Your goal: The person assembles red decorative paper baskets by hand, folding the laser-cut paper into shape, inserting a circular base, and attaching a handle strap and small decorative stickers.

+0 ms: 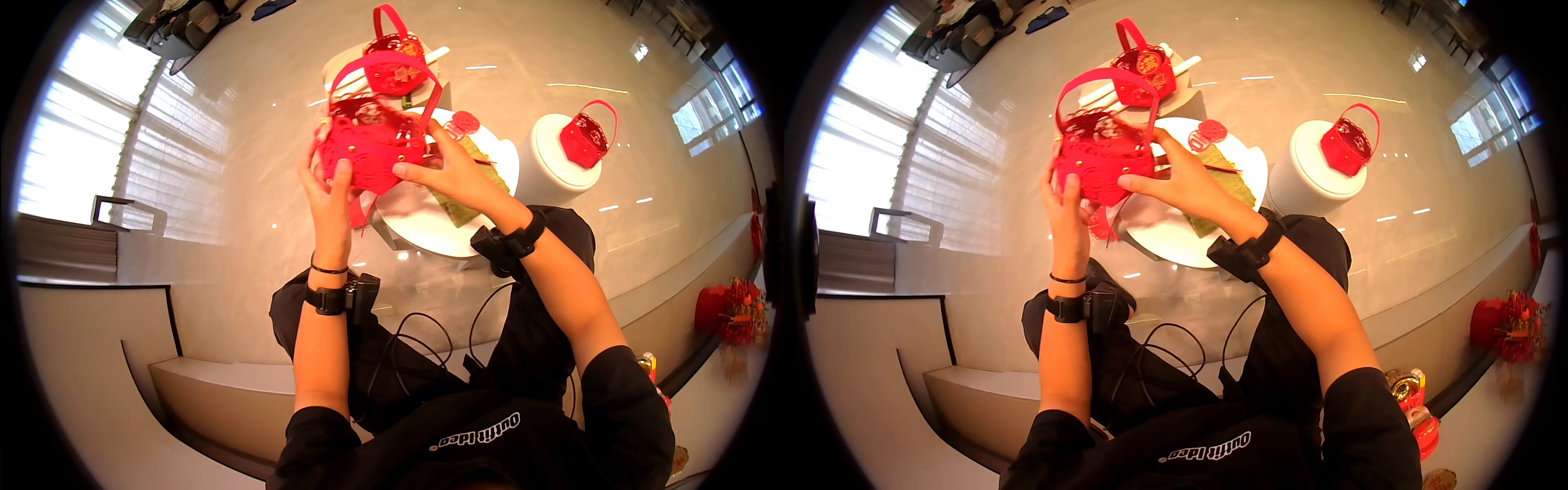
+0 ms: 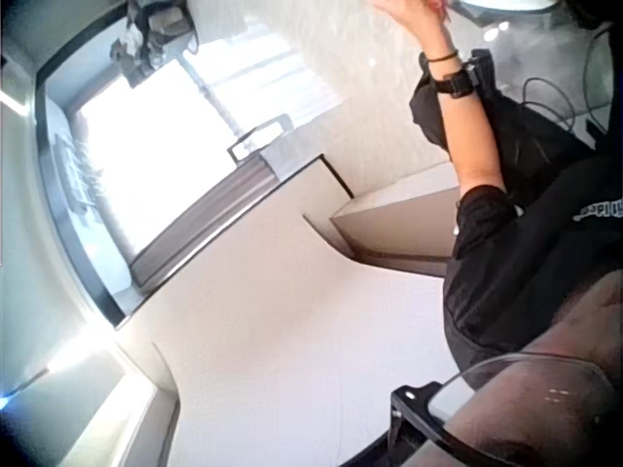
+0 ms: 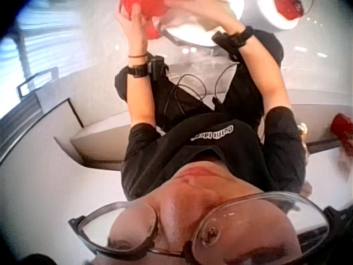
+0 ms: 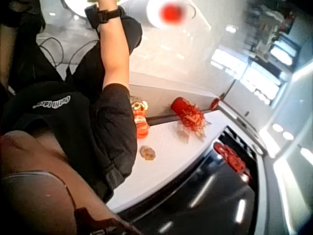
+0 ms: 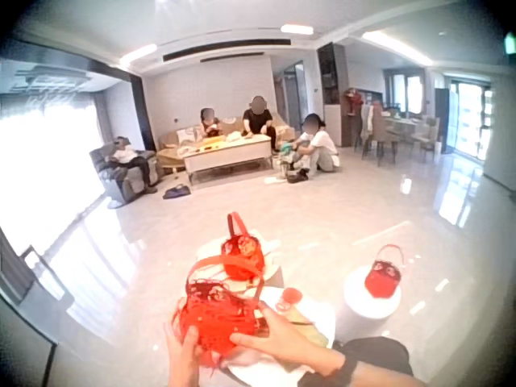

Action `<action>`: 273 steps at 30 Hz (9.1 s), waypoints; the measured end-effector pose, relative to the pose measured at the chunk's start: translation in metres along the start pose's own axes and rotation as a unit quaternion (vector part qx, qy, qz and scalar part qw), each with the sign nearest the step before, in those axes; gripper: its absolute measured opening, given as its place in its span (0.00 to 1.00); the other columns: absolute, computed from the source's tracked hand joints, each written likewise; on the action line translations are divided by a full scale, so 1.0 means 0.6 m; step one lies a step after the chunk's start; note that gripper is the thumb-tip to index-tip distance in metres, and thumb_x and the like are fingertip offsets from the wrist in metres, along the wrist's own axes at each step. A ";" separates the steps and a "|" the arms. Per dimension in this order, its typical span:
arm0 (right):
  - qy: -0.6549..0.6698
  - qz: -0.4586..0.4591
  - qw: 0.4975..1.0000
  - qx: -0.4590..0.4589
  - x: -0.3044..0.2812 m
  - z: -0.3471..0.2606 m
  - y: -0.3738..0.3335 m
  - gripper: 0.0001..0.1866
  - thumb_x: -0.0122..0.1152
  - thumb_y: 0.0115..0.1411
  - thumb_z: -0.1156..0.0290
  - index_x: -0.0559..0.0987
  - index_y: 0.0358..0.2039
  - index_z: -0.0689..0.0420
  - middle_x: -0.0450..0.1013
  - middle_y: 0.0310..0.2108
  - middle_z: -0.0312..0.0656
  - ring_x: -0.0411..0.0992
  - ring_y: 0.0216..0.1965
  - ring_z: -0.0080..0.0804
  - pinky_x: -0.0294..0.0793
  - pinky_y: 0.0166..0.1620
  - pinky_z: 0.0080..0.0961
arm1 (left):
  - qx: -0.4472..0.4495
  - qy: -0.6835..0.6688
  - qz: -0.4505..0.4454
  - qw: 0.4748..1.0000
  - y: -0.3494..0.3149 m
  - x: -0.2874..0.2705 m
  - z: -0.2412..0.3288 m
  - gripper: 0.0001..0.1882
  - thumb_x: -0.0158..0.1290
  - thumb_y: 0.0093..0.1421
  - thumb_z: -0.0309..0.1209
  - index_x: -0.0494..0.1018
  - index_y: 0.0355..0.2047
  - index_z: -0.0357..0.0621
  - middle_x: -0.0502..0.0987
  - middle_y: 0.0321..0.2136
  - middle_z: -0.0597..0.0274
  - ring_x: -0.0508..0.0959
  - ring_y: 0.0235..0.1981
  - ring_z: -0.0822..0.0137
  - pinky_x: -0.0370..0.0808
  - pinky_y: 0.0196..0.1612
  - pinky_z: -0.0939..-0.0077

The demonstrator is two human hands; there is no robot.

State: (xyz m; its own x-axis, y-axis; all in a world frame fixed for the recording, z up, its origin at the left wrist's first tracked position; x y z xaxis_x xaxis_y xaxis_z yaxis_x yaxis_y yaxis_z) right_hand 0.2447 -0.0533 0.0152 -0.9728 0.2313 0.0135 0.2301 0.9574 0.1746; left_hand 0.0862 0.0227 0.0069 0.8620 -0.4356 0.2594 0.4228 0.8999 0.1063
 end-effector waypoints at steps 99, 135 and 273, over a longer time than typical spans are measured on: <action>0.013 -0.232 0.959 0.162 0.101 0.064 -0.068 0.15 0.57 0.65 0.64 0.81 0.46 0.59 0.75 0.42 0.37 0.72 0.43 0.21 0.69 0.49 0.22 | -0.113 -0.286 0.063 0.950 0.007 -0.128 -0.054 0.18 0.43 0.68 0.38 0.68 0.51 0.37 0.74 0.47 0.56 0.76 0.49 0.59 0.75 0.53 0.61; 0.051 -0.244 0.942 0.225 0.032 0.063 -0.027 0.12 0.60 0.61 0.71 0.80 0.44 0.59 0.77 0.38 0.37 0.74 0.38 0.25 0.72 0.45 0.23 | -0.100 -0.241 0.072 0.963 -0.006 -0.148 -0.072 0.25 0.40 0.71 0.36 0.56 0.64 0.38 0.64 0.60 0.49 0.67 0.60 0.56 0.64 0.63 0.62; -0.425 -0.108 0.898 0.020 -0.076 0.079 0.011 0.18 0.72 0.48 0.68 0.81 0.38 0.63 0.74 0.30 0.47 0.73 0.32 0.35 0.73 0.36 0.29 | 0.072 0.121 0.086 0.986 0.003 -0.075 0.052 0.13 0.58 0.62 0.31 0.75 0.41 0.33 0.78 0.36 0.61 0.74 0.39 0.73 0.69 0.48 0.77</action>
State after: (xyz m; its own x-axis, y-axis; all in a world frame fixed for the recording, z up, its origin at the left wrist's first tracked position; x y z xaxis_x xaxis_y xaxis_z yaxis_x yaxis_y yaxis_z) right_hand 0.2916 -0.0490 -0.0311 -0.6262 0.0703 -0.7765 0.0553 0.9974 0.0458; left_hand 0.0393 0.0444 0.0252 0.9662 -0.2528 0.0496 0.2362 0.9462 0.2211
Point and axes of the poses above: each hand's wrist, its own y-axis towards the middle knuckle, its own x-axis out of the palm, z = x × y, the point moved 9 cm from there along y, towards the middle knuckle
